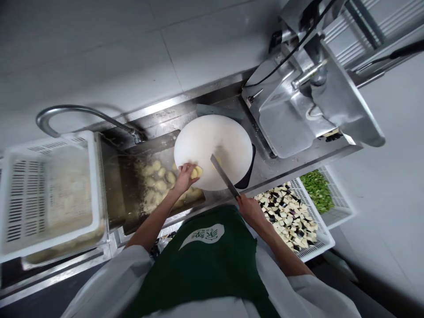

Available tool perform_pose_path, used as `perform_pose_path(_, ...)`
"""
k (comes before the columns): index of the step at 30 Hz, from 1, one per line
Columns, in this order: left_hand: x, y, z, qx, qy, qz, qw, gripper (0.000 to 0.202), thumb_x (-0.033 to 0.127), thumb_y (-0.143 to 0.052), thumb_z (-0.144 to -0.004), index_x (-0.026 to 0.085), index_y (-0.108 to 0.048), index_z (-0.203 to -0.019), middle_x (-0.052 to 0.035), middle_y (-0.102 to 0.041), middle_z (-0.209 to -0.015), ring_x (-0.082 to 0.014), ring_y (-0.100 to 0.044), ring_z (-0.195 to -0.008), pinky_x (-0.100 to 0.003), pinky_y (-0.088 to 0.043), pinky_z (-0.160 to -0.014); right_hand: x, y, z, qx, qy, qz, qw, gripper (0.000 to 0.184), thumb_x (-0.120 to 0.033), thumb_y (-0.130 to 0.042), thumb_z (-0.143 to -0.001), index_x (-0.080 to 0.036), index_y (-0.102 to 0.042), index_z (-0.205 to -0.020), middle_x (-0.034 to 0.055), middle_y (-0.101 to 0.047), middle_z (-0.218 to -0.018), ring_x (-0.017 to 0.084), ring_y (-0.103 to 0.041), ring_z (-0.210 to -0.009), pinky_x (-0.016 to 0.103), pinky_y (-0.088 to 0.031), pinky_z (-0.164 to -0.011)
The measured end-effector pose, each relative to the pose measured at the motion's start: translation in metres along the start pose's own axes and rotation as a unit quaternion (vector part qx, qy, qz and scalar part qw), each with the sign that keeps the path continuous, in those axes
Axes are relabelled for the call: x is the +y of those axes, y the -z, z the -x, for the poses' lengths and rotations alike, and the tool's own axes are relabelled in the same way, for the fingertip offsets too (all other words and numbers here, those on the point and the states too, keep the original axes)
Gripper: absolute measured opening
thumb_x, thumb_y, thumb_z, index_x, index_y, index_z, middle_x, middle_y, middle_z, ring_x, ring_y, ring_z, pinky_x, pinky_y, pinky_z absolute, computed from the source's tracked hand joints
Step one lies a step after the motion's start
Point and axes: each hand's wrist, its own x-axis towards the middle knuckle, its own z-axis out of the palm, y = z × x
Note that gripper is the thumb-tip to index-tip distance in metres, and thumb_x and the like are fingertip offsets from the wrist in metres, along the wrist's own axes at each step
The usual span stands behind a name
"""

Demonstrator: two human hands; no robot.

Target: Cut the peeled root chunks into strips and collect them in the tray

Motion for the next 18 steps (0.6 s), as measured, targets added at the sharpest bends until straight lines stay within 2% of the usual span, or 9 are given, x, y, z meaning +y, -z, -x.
perform_pose_path(4,0.007,-0.006,0.001,0.037,0.022,0.046,0.998,0.059,0.039,-0.084,-0.078,0.025,-0.059,-0.130,-0.0094,-0.050,-0.118,-0.0285,-0.051,-0.107,-0.049,-0.050,-0.099,-0.009,-0.008,-0.011,-0.052,0.037,0.022,0.998,0.030,-0.030,-0.033,-0.108,-0.016,-0.059,-0.108,0.0107,-0.074,-0.087,0.023,-0.071,-0.080,0.029,-0.033,-0.064)
perform_pose_path(7,0.016,-0.010,-0.005,0.054,0.032,0.067,0.996,0.061,0.039,-0.085,-0.076,0.027,-0.058,-0.130,-0.0084,-0.049,-0.117,-0.0282,-0.051,-0.109,-0.050,-0.051,-0.100,-0.015,-0.012,-0.024,-0.062,0.046,0.051,0.996,0.030,-0.031,-0.032,-0.108,-0.015,-0.057,-0.112,0.0125,-0.075,-0.093,0.025,-0.071,-0.085,0.029,-0.034,-0.065)
perform_pose_path(11,0.018,-0.002,0.005,0.073,0.053,0.085,0.992,0.074,0.039,-0.090,-0.069,0.028,-0.055,-0.134,-0.0118,-0.041,-0.136,-0.0327,-0.046,-0.127,-0.054,-0.048,-0.107,-0.025,-0.011,-0.039,-0.060,0.060,0.056,0.995,0.030,-0.031,-0.030,-0.109,-0.016,-0.056,-0.113,0.0128,-0.074,-0.094,0.024,-0.072,-0.088,0.029,-0.035,-0.068)
perform_pose_path(13,0.014,0.003,0.015,0.084,0.042,0.110,0.989,0.065,0.037,-0.087,-0.074,0.027,-0.055,-0.130,-0.0117,-0.040,-0.141,-0.0310,-0.047,-0.130,-0.053,-0.047,-0.109,-0.032,-0.009,-0.044,-0.058,0.067,0.058,0.994,0.032,-0.031,-0.028,-0.109,-0.015,-0.056,-0.112,0.0135,-0.074,-0.094,0.024,-0.072,-0.091,0.028,-0.037,-0.069)
perform_pose_path(15,0.010,0.004,0.021,0.092,0.022,0.135,0.986,0.045,0.034,-0.078,-0.084,0.027,-0.058,-0.123,-0.0104,-0.047,-0.136,-0.0273,-0.052,-0.128,-0.052,-0.048,-0.110,-0.039,-0.010,-0.047,-0.057,0.081,0.058,0.993,0.031,-0.030,-0.029,-0.109,-0.014,-0.056,-0.110,0.0144,-0.074,-0.096,0.025,-0.072,-0.094,0.028,-0.038,-0.071)
perform_pose_path(18,0.007,-0.004,0.020,0.107,0.017,0.146,0.983,0.028,0.032,-0.071,-0.090,0.025,-0.061,-0.115,-0.0105,-0.054,-0.126,-0.0257,-0.057,-0.122,-0.051,-0.050,-0.107,-0.049,-0.013,-0.048,-0.063,0.106,0.058,0.991,0.029,-0.027,-0.030,-0.108,-0.014,-0.056,-0.111,0.0154,-0.074,-0.099,0.024,-0.072,-0.096,0.028,-0.040,-0.073)
